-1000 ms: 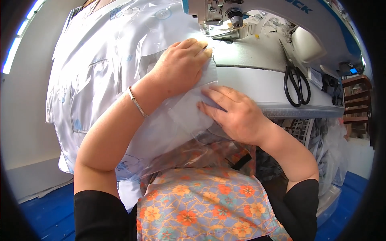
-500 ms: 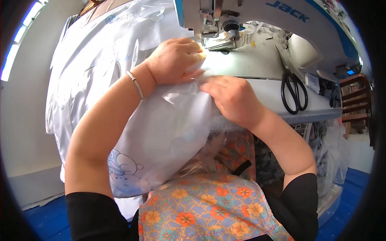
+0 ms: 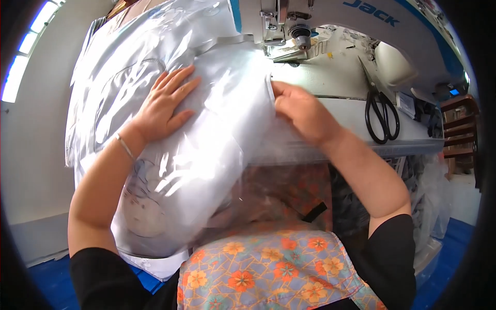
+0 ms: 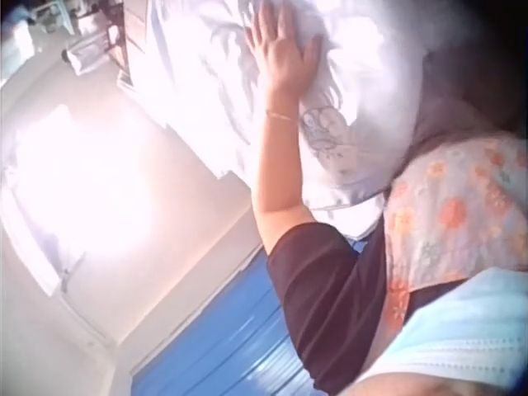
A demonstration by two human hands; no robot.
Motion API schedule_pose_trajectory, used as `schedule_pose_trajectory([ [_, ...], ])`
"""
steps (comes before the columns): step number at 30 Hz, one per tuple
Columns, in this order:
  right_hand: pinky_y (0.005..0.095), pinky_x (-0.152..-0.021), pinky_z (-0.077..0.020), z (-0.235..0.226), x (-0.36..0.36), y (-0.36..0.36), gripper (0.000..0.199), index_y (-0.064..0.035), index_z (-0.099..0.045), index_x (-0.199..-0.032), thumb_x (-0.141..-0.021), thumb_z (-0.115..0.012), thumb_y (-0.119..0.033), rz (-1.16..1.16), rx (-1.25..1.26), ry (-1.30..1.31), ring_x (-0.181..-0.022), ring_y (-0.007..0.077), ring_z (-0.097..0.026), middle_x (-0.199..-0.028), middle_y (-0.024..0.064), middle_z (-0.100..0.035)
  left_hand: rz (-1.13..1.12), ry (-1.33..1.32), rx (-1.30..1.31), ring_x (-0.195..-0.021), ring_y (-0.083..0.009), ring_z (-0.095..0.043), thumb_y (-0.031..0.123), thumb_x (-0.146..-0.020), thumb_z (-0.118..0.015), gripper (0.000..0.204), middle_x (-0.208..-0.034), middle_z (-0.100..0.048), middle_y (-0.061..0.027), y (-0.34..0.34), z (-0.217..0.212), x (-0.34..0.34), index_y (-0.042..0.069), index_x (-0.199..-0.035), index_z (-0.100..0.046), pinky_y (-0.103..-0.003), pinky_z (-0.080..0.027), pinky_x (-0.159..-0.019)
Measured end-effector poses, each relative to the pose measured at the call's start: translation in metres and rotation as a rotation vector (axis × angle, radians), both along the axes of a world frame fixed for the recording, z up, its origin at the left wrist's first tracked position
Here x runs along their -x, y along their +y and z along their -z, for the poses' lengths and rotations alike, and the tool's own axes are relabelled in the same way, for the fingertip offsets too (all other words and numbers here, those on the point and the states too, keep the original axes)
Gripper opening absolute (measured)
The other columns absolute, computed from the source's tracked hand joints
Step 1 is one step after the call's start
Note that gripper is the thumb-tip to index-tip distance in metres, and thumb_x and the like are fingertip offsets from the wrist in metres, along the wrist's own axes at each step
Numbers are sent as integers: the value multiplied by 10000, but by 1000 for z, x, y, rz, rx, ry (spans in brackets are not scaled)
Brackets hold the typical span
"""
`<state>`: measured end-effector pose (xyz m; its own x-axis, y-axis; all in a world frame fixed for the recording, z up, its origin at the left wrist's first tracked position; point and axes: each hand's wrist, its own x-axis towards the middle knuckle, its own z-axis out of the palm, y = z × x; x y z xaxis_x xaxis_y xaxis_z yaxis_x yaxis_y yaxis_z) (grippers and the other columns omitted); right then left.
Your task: Sewing transparent plastic sheeting onto printed fabric panels using an industrial sewing machine.
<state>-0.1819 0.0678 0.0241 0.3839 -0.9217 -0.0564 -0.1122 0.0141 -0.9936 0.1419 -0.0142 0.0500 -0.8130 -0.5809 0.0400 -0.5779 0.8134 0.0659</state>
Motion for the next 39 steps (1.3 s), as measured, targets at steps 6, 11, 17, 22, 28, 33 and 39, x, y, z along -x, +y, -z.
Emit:
schedule_pose_trajectory([
  [6, 388, -1024, -472, 59, -67, 42, 487, 12, -578, -1328, -912, -640, -233, -383, -332, -545, -1173, 251, -617, -1270, 151, -652, 205, 16, 39, -1444, -400, -340, 269, -895, -557, 649, -1589, -345, -190, -70, 8, -6, 81, -1503, -431, -507, -232, -1211],
  [11, 393, -1029, -457, 54, -135, 43, 480, -70, -637, -1291, -912, -684, -361, -445, 615, 8, -1154, 295, -626, -1243, 176, -671, 249, 17, 80, -1448, -395, -331, 229, -882, -535, 644, -1587, -344, -188, -94, 14, -5, 25, -1484, -427, -496, -247, -1212],
  [17, 427, -1003, -483, 28, -182, 43, 404, -99, -638, -1276, -940, -658, -321, -285, 329, 240, -1149, 325, -623, -1183, 218, -649, 273, -51, 132, -1469, -376, -309, 197, -884, -537, 607, -1598, -319, -193, -101, 14, -3, -29, -1441, -448, -479, -245, -1222],
  [22, 387, -1002, -465, 18, -73, 126, 410, -45, -619, -1320, -986, -621, -282, -259, -174, -196, -1124, 235, -621, -1225, 125, -675, 159, 84, 22, -1441, -370, -365, 131, -875, -546, 634, -1566, -370, -208, -84, 16, -15, -19, -1476, -409, -464, -269, -1214],
  [28, 382, -955, -491, 61, -66, 167, 504, -34, -622, -1319, -957, -660, -382, -217, -402, 23, -1104, 224, -639, -1189, 138, -692, 255, -152, 110, -1312, -377, -515, 92, -868, -547, 594, -1479, -474, -221, -65, -27, 15, 44, -1455, -473, -467, -401, -1127],
  [33, 374, -924, -499, 23, -62, 166, 485, -21, -655, -1259, -965, -646, -406, -186, -511, 237, -1050, 226, -649, -1139, 154, -706, 255, -63, -344, -1327, -362, -512, 398, -867, -687, 703, -1492, -463, -232, 95, -59, 78, 14, -1427, -503, -453, -400, -1120],
  [39, 432, -915, -506, 57, -63, 186, 485, -27, -682, -1188, -998, -565, -457, -137, -286, -68, -960, 267, -662, -1059, 146, -717, 373, -262, -330, -1380, -390, -443, 460, -856, -698, 746, -1487, -445, -270, 146, -48, 62, -10, -1405, -515, -475, -361, -1143],
])
